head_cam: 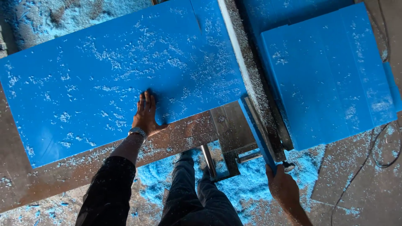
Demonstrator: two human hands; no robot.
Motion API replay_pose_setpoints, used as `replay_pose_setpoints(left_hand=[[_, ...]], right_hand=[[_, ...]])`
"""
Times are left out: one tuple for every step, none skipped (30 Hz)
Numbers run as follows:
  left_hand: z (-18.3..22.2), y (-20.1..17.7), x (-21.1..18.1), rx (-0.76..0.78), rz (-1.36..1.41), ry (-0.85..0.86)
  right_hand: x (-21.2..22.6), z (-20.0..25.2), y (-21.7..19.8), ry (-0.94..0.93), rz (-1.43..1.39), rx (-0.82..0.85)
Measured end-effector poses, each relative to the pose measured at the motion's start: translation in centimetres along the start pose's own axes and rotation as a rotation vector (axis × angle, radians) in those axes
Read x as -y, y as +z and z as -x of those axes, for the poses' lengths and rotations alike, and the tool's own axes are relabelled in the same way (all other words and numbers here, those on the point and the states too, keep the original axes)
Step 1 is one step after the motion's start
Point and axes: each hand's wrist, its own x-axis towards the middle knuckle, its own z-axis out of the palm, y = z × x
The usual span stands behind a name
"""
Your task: Using a table saw and a push stick to cut large blue plastic boards into smaller rectangular pieces.
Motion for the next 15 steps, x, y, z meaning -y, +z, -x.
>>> replay_pose_setpoints(left_hand=[[0.0, 0.1, 0.0, 0.007, -0.011, -0.003], [-0.1, 0.2, 0.1, 0.013, -0.022, -0.007], [-0.2, 0.4, 0.1, 0.009, -0.027, -0.011], [-0.3, 0.6, 0.2, -0.022, -0.031, -0.003], [-0.1, 0.9, 0.1, -0.047, -0.032, 0.008], [0.1, 0.8, 0.1, -0.046, -0.034, 0.006], [0.0, 0.8, 0.1, -0.043, -0.029, 0.007], [0.0, 0.7, 0.0, -0.039, -0.025, 0.009], [0.0, 0.8, 0.1, -0.041, -0.028, 0.010], [0.0, 0.9, 0.1, -0.047, -0.027, 0.003], [0.0, 1.1, 0.1, -0.051, -0.026, -0.002], [0.0, 1.1, 0.2, -0.052, -0.028, 0.002], [-0.1, 1.2, 0.1, -0.039, -0.032, 0.001], [-0.2, 1.3, 0.1, -0.026, -0.037, 0.000], [-0.1, 1.5, 0.2, -0.028, -0.039, 0.003]], right_hand=[[0.1, 0.0, 0.0, 0.008, 0.019, -0.003], [0.2, 0.0, -0.1, 0.015, 0.037, -0.007], [0.1, -0.4, 0.4, 0.009, 0.035, -0.011], [0.0, -0.8, 0.8, 0.012, 0.042, -0.001], [-0.2, -0.7, 1.3, 0.020, 0.050, 0.015], [0.0, -0.5, 1.2, 0.017, 0.049, 0.016], [0.2, -0.5, 1.1, 0.027, 0.030, 0.015], [0.4, -0.5, 1.0, 0.038, 0.011, 0.015], [0.2, -0.6, 1.5, 0.037, 0.008, 0.013], [0.0, -0.8, 2.0, 0.014, -0.020, -0.019], [-0.3, -0.9, 2.5, -0.007, -0.049, -0.050], [-0.6, -1.2, 3.4, -0.005, -0.052, -0.051], [-1.0, -1.5, 4.2, -0.024, -0.010, -0.077], [-1.4, -1.8, 5.0, -0.042, 0.031, -0.102], [-1.2, -1.8, 4.8, -0.040, 0.028, -0.104]])
